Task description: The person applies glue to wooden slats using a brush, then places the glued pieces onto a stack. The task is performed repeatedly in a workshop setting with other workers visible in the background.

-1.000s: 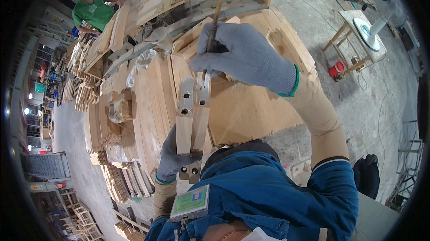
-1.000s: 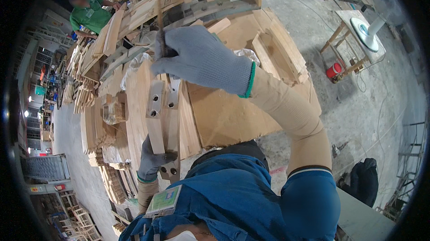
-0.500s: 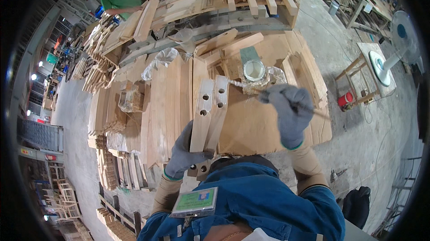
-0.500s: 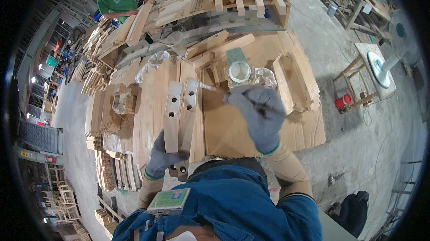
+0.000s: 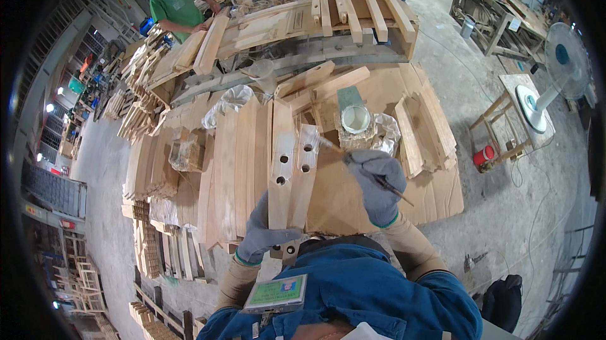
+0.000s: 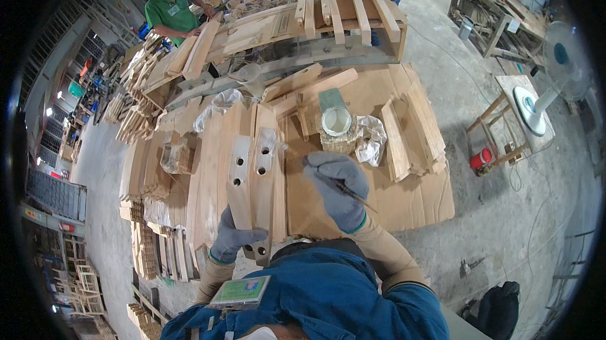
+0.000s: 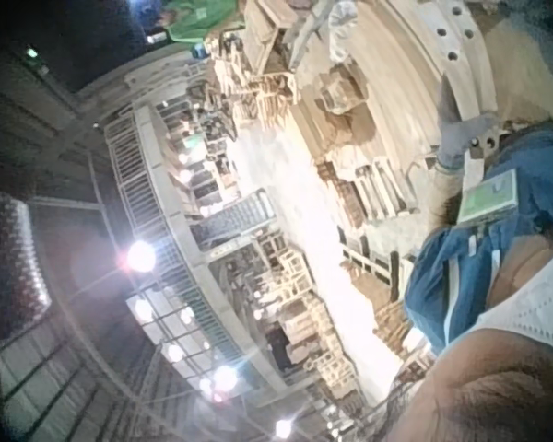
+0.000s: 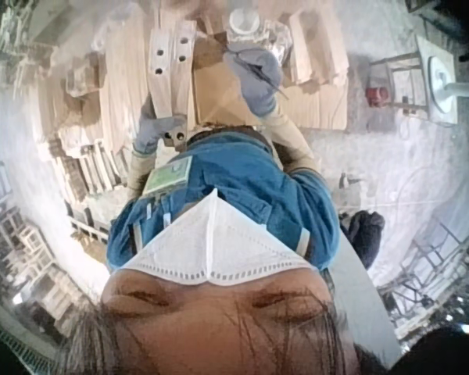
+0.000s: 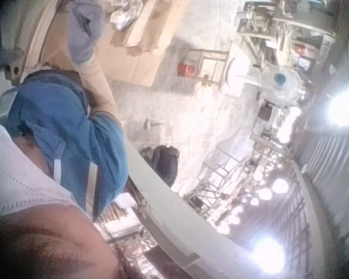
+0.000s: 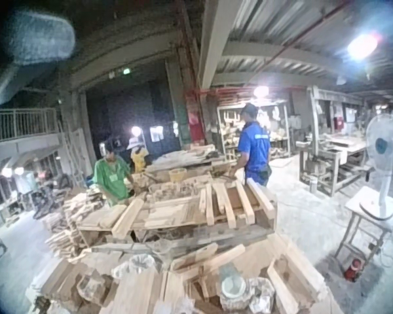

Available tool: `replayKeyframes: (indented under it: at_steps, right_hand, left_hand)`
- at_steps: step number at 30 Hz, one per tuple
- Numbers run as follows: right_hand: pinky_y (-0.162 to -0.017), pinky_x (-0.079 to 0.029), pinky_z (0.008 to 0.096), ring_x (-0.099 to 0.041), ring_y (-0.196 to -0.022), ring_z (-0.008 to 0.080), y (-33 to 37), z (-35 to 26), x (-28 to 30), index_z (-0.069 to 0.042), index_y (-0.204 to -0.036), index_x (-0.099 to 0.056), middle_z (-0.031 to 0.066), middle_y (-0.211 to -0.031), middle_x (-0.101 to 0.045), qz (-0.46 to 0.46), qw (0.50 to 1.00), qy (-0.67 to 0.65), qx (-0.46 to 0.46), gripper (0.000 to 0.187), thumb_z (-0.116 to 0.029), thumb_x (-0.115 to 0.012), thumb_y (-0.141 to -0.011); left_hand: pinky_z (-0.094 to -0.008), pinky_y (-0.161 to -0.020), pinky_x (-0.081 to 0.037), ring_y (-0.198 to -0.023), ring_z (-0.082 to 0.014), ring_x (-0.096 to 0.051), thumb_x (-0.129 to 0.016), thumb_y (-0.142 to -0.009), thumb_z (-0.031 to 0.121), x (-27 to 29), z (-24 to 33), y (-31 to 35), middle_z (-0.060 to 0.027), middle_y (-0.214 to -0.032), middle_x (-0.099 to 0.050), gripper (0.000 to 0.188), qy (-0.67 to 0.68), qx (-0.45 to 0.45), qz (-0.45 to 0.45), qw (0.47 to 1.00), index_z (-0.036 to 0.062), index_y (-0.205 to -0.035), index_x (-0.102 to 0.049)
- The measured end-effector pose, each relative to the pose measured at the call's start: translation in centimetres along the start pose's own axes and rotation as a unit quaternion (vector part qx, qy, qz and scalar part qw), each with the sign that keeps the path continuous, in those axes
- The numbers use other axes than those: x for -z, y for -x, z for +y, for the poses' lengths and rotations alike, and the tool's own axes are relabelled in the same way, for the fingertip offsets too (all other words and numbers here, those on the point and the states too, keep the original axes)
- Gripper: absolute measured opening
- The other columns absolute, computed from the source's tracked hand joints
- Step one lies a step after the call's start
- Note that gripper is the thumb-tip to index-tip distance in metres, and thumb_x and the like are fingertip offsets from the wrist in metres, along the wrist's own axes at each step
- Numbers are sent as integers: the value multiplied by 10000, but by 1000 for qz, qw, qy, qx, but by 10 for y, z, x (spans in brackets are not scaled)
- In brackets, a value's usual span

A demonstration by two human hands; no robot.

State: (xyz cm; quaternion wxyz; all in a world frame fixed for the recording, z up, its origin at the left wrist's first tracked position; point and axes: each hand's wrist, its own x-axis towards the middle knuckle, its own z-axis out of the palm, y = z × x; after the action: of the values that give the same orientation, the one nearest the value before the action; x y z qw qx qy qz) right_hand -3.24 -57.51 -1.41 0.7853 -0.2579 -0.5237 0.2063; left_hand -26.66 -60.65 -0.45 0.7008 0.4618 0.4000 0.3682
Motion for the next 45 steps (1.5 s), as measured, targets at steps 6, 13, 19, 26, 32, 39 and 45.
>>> replayKeyframes:
  at_steps: [6,13,19,26,32,39,45]
  right_hand:
    - [-720,-527,320,-627,-850,234,-5,-4,-1,-13,-815,-499,149,-896,-621,34,996,-31,-71,233,132,-648,-710]
    - [-731,-516,344,-617,-856,250,-25,-3,19,-18,-757,-536,137,-875,-622,-111,988,59,89,178,119,-640,-710]
    - [-797,-484,306,-588,-908,195,-22,11,43,-7,-918,-632,116,-964,-620,-13,985,144,-89,148,54,-591,-789]
    - [-1005,-331,333,-374,-1255,264,8,17,41,8,-1412,-139,163,-1436,-253,-136,945,-123,-269,761,-37,-612,-819]
    - [-1056,-238,306,-256,-1312,194,-39,42,88,37,-1409,-87,134,-1448,-219,-5,969,74,-238,929,-10,-704,-717]
    - [-921,-409,330,-494,-1131,230,-236,122,182,22,-1286,-381,161,-1252,-493,-20,944,259,-203,720,29,-684,-633]
    - [-790,-447,417,-574,-917,399,-394,269,190,-21,-1065,-494,220,-956,-616,-130,827,525,-152,437,-199,-611,-684]
  left_hand:
    - [-312,-925,-421,-1131,-171,-480,-770,-544,-75,-4,1,2,-84,-1243,-492,953,-36,-16,-8,999,16,-1366,-295]
    - [-320,-918,-437,-1127,-176,-489,-755,-551,-89,-2,-5,-2,-89,-1256,-488,923,-14,-1,-2,1000,17,-1355,-315]
    - [-328,-889,-470,-1100,-199,-521,-727,-576,-118,-24,14,-21,-96,-1236,-506,863,-44,-19,35,998,23,-1335,-341]
    - [-274,-789,-494,-974,-157,-571,-644,-728,-31,-74,55,-121,-78,-1084,-581,551,8,-26,2,1000,5,-1243,-452]
    - [-294,-789,-496,-897,-185,-600,-564,-834,273,-118,78,-196,-91,-983,-606,407,55,32,-42,997,-5,-1129,-526]
    - [-400,-785,-539,-878,-292,-621,-451,-864,536,-106,89,-265,-178,-996,-600,642,202,39,-4,979,-28,-1169,-478]
    - [-377,-802,-519,-894,-290,-609,-500,-834,335,-75,128,-304,-213,-1036,-580,552,108,24,22,994,-51,-1223,-428]
